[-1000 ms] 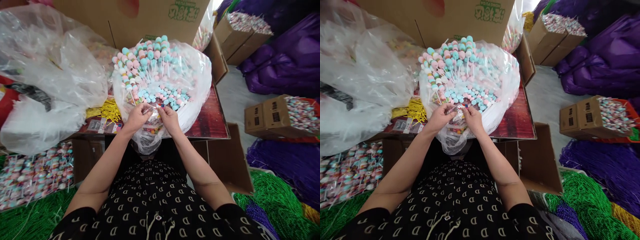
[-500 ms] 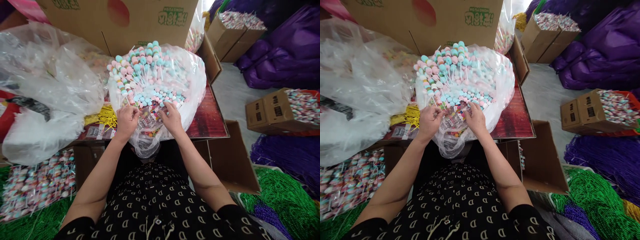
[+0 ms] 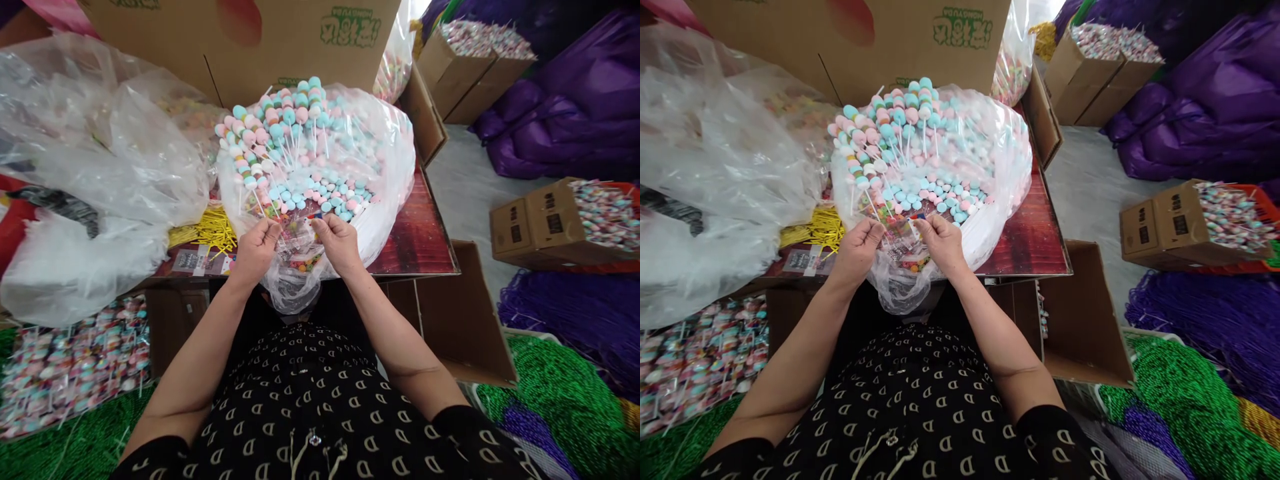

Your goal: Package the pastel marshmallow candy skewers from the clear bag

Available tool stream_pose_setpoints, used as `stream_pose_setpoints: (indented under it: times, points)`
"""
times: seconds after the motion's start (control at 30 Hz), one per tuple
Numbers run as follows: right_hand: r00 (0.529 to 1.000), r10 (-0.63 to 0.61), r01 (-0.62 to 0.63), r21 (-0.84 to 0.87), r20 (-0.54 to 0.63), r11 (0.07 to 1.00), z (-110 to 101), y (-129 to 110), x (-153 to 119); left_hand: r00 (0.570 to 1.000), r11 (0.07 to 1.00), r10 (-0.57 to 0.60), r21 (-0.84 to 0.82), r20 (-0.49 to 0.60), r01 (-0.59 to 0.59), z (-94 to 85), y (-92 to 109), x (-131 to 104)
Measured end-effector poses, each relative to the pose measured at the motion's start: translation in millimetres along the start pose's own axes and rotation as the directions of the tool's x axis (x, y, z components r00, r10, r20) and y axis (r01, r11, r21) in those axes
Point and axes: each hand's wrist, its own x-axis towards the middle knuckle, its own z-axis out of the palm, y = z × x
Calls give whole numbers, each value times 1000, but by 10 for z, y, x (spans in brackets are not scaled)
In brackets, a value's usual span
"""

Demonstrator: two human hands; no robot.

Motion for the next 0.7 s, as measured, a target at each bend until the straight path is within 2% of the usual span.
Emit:
stream_pose_setpoints:
  times: [0.1,0.2,0.3,0.37,0.43,0.5,0.6,0.7]
  points:
    - [999,36,-36,9,16,999,32,-3,-66,998,999,-39,-30,-39,38,35,-34,-22]
    - [986,104,-127,187,129,974,63,31,-107,994,986,-101,-140,-37,95,85,-61,-46]
    - [978,127,-176,325,166,929,73,87,-133,979,929,-161,-317,126,193,121,-41,-78]
    - [985,132,-162,331,112,930,61,113,-143,948,892,-170,-366,268,264,121,-6,-98]
    - [989,127,-142,293,70,946,39,119,-153,921,884,-178,-356,346,305,108,24,-115]
    - [990,129,-137,226,50,964,22,105,-167,925,892,-189,-335,329,302,95,32,-127]
    - [987,159,-162,137,33,977,25,71,-199,955,931,-171,-276,243,237,95,6,-141]
    - [980,194,-200,166,50,966,39,45,-229,969,961,-147,-203,198,187,101,-26,-158]
